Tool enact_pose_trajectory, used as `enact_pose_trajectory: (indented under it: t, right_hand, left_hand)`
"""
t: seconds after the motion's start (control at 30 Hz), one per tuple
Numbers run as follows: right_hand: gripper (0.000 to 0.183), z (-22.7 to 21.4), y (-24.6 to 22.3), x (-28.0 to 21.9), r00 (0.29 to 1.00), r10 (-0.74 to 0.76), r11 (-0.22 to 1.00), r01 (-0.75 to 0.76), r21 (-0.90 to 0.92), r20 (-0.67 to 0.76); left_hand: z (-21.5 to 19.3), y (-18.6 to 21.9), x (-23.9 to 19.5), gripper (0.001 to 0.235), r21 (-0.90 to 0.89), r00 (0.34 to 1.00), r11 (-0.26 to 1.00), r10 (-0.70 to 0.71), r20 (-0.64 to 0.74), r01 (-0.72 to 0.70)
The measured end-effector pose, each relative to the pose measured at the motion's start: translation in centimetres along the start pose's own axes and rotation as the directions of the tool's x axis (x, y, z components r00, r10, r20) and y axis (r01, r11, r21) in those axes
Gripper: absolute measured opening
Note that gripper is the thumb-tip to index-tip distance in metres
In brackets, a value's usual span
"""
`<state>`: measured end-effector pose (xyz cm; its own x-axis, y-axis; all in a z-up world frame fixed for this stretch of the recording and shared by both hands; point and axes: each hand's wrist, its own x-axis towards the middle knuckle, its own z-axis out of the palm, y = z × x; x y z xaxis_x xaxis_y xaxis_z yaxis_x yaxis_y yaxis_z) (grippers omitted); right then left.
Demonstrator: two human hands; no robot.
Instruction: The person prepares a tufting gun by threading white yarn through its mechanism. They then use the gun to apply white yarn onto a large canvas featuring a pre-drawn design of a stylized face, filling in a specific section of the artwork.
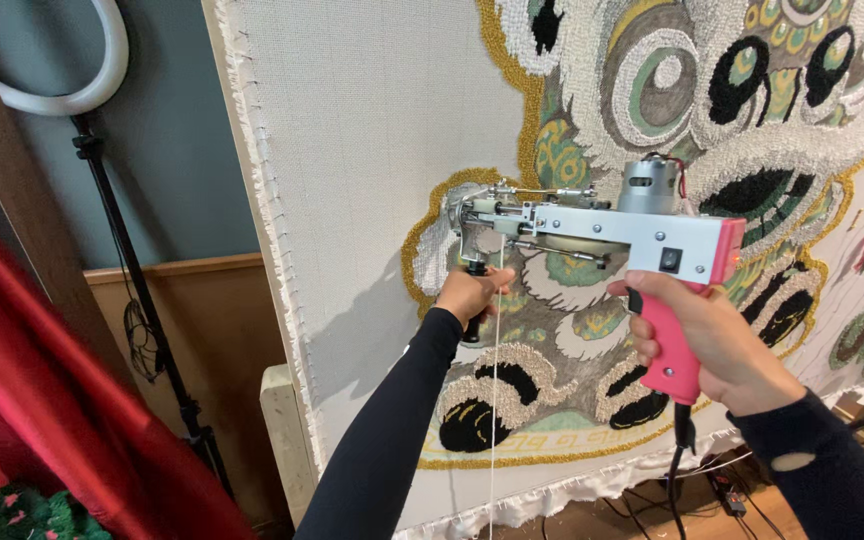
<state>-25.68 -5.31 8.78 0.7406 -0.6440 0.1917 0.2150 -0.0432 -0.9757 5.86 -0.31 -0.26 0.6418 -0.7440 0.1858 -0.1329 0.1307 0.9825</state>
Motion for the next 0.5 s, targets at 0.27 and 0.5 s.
enact_pose_trajectory:
  t: [0.27,0.5]
  right_hand:
    - [0.028,2.8,1.2,0.4,1.0,0.014,0.999,-0.015,-0.029,-0.005]
    - [0.029,3.6,1.3,0.4,0.997,0.075,0.997,-0.075,-0.017,-0.011]
  left_hand:
    - [-2.8,-0.5,1.8,0.031,-0.008,1.0,1.0,0.011,-0.005,-0.011]
    - [-3.5,0.2,1.4,0.032,0.075,1.0,0.997,-0.006,-0.018,0.008]
